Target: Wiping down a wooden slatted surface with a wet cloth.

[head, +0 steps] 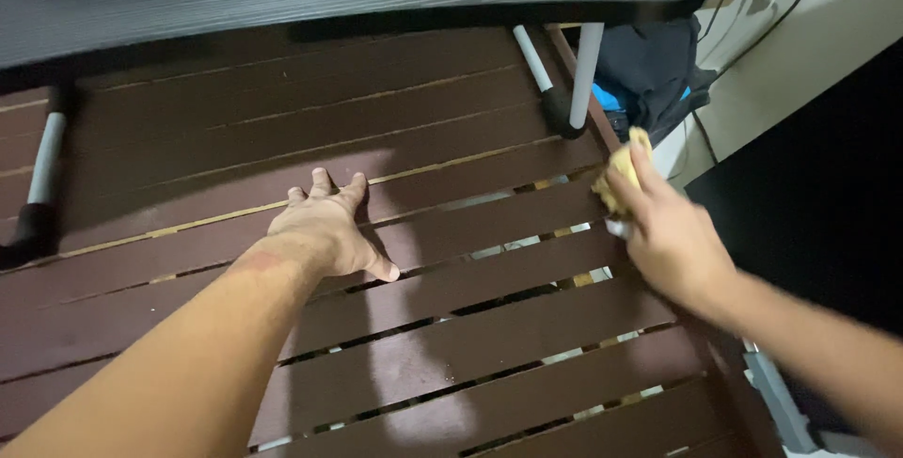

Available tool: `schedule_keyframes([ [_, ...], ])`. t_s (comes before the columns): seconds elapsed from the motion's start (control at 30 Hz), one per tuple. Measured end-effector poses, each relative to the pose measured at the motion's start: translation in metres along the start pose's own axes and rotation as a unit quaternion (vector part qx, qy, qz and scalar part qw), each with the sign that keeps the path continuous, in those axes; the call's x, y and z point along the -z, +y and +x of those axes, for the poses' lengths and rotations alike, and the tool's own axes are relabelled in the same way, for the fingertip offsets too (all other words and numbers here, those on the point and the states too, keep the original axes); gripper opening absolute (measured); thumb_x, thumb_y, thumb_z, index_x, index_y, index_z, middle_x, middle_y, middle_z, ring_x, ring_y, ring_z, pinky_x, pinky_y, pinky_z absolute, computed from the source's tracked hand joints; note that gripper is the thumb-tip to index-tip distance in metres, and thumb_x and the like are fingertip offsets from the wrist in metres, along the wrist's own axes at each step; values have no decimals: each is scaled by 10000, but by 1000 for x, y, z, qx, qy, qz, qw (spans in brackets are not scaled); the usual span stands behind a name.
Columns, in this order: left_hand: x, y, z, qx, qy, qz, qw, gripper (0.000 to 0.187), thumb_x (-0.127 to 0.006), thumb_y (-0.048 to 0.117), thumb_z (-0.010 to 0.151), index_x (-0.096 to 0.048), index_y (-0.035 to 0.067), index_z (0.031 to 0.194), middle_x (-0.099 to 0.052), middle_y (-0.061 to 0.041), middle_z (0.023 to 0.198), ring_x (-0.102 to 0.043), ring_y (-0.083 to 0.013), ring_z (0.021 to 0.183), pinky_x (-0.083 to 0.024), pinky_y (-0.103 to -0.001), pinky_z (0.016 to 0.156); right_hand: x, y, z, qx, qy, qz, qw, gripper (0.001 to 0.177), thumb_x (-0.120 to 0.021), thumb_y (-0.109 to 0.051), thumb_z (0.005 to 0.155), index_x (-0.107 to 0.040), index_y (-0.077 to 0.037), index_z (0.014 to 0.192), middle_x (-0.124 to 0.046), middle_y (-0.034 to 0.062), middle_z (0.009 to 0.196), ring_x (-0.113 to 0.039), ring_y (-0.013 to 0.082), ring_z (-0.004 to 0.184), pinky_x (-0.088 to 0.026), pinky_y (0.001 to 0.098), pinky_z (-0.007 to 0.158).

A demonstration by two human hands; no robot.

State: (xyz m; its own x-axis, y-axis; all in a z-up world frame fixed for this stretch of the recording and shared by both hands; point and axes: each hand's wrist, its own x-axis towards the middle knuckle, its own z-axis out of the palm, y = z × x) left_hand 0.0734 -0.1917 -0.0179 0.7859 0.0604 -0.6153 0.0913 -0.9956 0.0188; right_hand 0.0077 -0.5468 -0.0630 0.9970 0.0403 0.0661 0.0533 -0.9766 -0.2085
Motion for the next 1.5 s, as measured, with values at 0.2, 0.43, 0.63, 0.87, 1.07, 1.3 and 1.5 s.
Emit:
schedule_keyframes([
  [0.2, 1, 0, -1, 3, 4, 6, 1000, 1425, -993, 527, 580, -76, 381, 1662, 16, -90, 1744, -79, -385, 1594, -238, -476, 1286, -8, 13, 74, 44, 15, 15, 999, 582, -611, -56, 800, -575, -129, 1376, -343, 201, 1628, -598, 474, 1135, -496, 503, 958],
  [0.43, 1, -1, 1, 4, 3, 6, 1000, 1429, -995, 521, 579, -75, 375, 1662, 12, -92, 1743, -87, -397, 1589, -261, -495, 1273, -7, -6, 57, -3, 14, 40, 999, 564, -578, -73, 794, -638, -165, 1347, -533, 155, 1454, -635, 444, 1127, -505, 496, 997],
  [0.63, 3, 0, -2, 4, 4, 9, 1000, 1423, -985, 562, 577, -76, 390, 1658, 16, -83, 1744, -86, -385, 1592, -250, -488, 1282, 2, -12, -17, -24, 69, 25, 997, 629, -557, -16, 789, -642, -240, 1371, -405, 107, 1634, -631, 419, 1130, -521, 481, 968],
  [0.87, 1, -1, 2, 4, 2, 16, 1000, 1432, -982, 567, 581, -61, 376, 1661, 31, -93, 1744, -72, -397, 1591, -245, -480, 1280, -9, -5, -48, -49, 57, 17, 997, 731, -545, 38, 738, -590, -227, 1418, -318, 120, 1665, -583, 403, 1245, -485, 453, 1020],
  [1.07, 3, 0, 0, 2, -1, 15, 1000, 1430, -982, 556, 591, -55, 366, 1663, 36, -95, 1743, -73, -401, 1589, -245, -470, 1281, -11, 3, 8, -24, 35, 34, 999, 664, -538, -11, 800, -588, -208, 1432, -291, 114, 1699, -592, 421, 1215, -490, 467, 1024],
  [1.3, 0, -1, 1, -3, 4, 9, 1000, 1417, -982, 536, 599, -64, 359, 1664, 23, -105, 1742, -75, -399, 1590, -239, -466, 1283, -18, 10, 81, 5, 6, 0, 1000, 389, -579, -119, 859, -670, -142, 1237, -259, 143, 1709, -629, 444, 1143, -502, 499, 1002],
  [1.5, 5, 0, -5, -5, -5, 14, 1000, 1414, -968, 565, 601, -61, 353, 1666, 29, -111, 1743, -86, -416, 1587, -264, -477, 1275, -17, 7, 32, 18, 65, -8, 998, 558, -579, -109, 824, -620, -181, 1376, -350, 138, 1650, -635, 457, 1107, -511, 505, 957],
])
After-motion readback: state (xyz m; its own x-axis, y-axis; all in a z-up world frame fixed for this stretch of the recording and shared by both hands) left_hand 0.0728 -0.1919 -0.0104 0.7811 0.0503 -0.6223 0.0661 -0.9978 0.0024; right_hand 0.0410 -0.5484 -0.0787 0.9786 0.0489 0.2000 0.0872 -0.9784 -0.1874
